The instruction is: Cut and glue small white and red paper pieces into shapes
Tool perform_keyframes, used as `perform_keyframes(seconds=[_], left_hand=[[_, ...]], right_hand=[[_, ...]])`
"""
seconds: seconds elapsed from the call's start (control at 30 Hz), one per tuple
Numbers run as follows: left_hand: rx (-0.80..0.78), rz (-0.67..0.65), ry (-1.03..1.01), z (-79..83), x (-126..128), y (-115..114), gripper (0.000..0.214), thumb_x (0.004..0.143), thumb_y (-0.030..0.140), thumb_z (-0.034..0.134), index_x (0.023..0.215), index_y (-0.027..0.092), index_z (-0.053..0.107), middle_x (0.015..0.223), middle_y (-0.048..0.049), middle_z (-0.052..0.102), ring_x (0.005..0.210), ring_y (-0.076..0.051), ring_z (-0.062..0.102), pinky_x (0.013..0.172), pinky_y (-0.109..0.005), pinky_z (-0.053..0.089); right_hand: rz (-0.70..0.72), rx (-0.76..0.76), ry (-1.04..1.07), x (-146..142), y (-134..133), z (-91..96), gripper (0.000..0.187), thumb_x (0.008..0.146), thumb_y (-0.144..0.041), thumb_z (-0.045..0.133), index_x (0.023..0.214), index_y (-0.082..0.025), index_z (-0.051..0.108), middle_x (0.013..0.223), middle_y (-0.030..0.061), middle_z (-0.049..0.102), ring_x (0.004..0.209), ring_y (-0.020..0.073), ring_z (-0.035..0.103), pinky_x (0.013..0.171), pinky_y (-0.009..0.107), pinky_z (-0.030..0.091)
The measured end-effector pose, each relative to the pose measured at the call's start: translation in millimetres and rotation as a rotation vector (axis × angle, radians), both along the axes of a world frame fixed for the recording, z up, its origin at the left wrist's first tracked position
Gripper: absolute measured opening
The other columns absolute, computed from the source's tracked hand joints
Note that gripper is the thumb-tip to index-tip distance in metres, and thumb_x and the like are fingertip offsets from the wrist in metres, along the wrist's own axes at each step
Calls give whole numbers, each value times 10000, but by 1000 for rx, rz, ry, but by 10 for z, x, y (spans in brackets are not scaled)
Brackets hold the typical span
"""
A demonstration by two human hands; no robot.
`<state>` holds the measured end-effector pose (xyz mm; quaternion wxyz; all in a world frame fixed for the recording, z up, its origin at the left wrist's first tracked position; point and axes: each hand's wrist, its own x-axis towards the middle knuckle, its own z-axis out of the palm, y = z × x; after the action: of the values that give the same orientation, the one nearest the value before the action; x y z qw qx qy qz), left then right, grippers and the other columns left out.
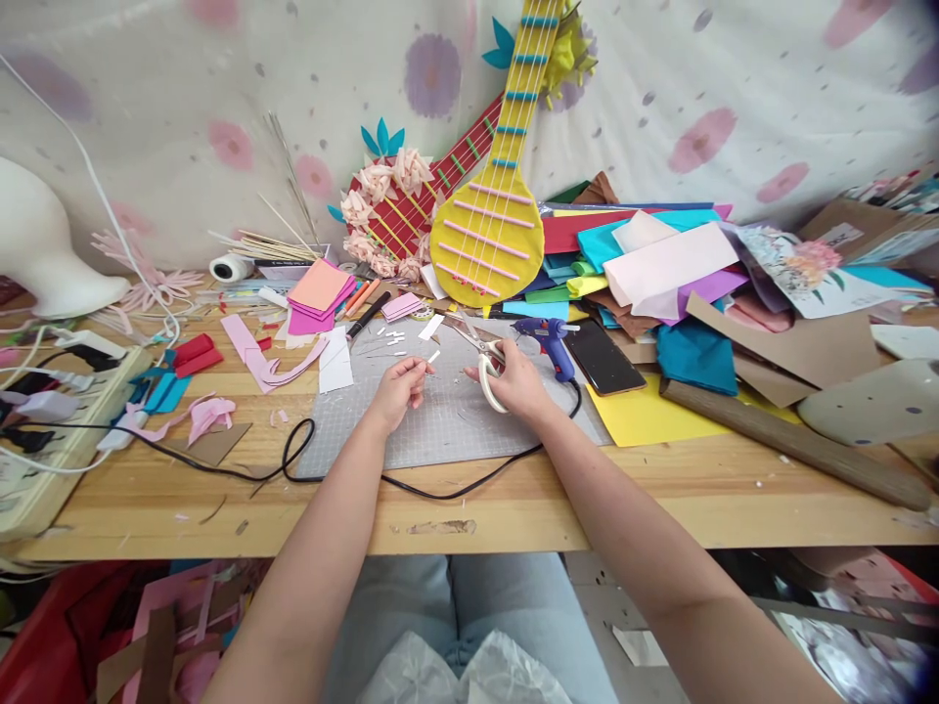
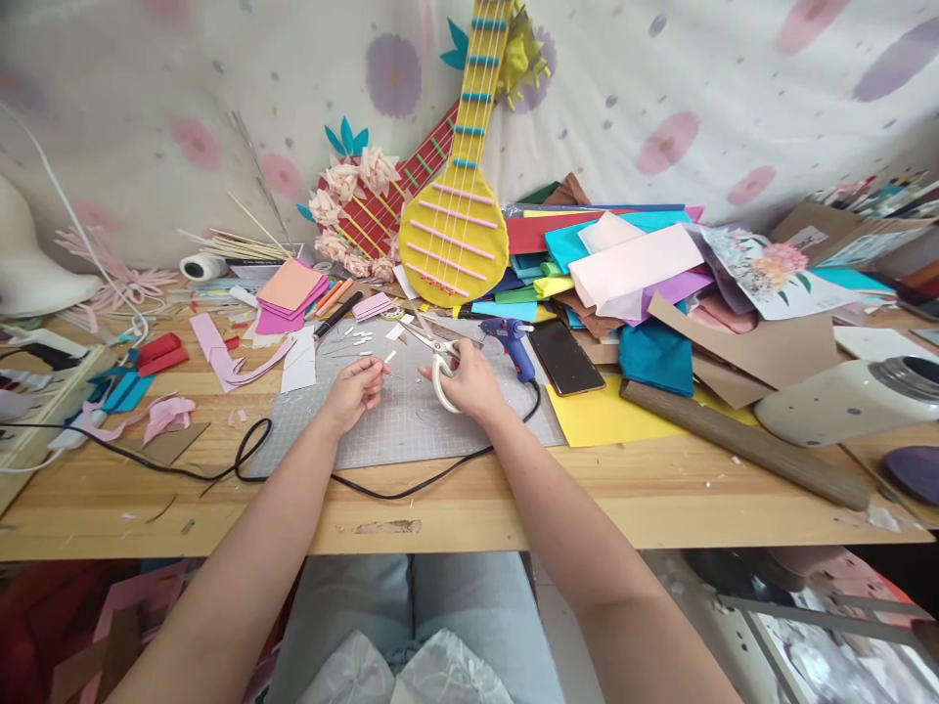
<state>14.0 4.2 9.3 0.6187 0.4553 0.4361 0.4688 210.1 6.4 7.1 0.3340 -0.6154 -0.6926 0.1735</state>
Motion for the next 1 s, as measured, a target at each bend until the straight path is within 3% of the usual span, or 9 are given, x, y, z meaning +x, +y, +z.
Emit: perform_keyframes(seconds=[0.13,0.43,0.73,0.9,1.0], left_hand=[[-19,-15,-19,11,-3,3,248,668,384,616,694,155,524,482,89,209,389,-26,182,332,-153,216],[57,-96,20,-31,-10,9,238,710,388,589,710,159,526,475,85,246,399,-27,228,395,-158,268],[57,-121,46,-32,5,-3,253,678,388,614,686,138,575,445,79,270,407,-32,243,417,-177,266],[51,-121,66,-33,19,-15,269,680,409,606,706,144,575,463,80,253,415,-36,243,419,-178,266],[66,-93,70,-43,20,-6,244,688,397,593,701,156,560,466,82,237,410,-37,228,415,-175,253]], right_hand=[[50,14,4,0,-9,11,381,703,-515,554,901,-211,437,856,34,576,769,177,541,638,277,384],[35,-29,-142,-95,-51,39,329,727,-547,511,728,-223,456,635,-8,549,590,157,512,535,251,302],[302,96,-180,-112,-70,5,440,703,-517,565,970,-190,440,1002,91,538,939,204,501,784,312,385],[279,101,-180,-98,-54,-8,455,691,-507,578,987,-191,440,1017,94,536,968,218,494,793,330,385],[95,79,-102,-71,-18,-13,398,705,-512,551,924,-192,461,881,71,569,855,216,530,724,326,396]])
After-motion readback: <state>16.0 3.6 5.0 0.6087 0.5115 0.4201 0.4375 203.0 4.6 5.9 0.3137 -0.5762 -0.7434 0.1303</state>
